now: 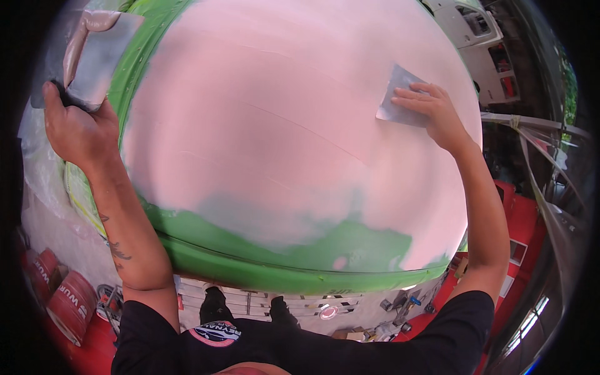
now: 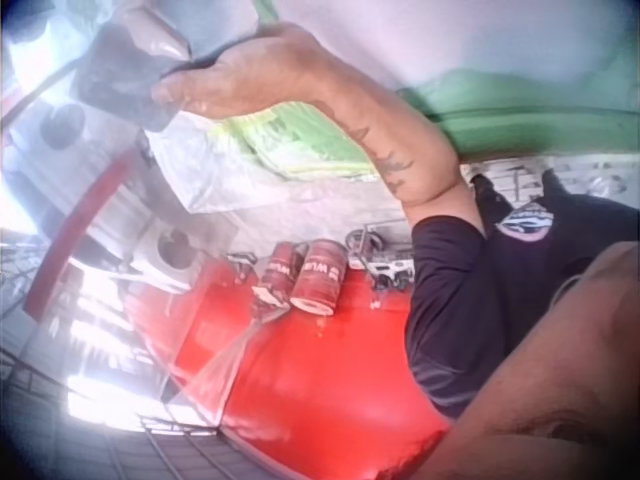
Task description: Mixing car body filler with hardener and applying it to a car panel with a spatula.
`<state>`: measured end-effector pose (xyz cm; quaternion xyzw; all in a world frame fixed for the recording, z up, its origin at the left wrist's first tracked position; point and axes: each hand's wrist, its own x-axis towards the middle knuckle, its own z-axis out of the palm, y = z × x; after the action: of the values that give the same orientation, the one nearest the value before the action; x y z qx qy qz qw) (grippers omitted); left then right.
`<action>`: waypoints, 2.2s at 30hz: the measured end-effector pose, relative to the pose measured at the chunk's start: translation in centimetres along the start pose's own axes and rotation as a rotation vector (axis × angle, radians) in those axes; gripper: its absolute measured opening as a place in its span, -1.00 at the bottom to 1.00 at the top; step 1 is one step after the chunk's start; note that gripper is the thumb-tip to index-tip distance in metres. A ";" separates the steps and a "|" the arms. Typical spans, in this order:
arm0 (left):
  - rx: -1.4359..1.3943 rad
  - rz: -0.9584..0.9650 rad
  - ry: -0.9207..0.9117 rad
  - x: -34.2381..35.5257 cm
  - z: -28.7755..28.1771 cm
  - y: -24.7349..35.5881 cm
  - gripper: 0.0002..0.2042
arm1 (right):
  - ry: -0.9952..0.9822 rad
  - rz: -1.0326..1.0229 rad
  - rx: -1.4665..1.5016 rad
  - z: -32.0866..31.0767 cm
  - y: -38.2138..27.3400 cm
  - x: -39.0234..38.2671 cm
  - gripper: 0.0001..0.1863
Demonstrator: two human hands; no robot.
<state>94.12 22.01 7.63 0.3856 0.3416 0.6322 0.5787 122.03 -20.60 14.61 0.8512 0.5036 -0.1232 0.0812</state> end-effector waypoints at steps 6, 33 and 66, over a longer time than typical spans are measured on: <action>-0.241 -0.106 -0.057 -0.3 0.8 0.4 -0.67 | -0.237 0.108 -0.397 -4.0 -0.6 -3.3 -0.39; -0.964 -0.277 -0.468 1.6 -1.6 0.4 -0.59 | 0.472 -0.559 -0.060 -1.4 -26.2 18.9 -0.18; -1.015 -0.276 -0.679 2.1 -2.2 -0.1 -0.59 | 0.189 -0.631 -0.045 -2.8 -27.3 17.2 -0.45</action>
<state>92.16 24.17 6.71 0.1946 -0.1578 0.4774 0.8422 106.36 7.66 11.86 0.6589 0.7504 -0.0516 0.0106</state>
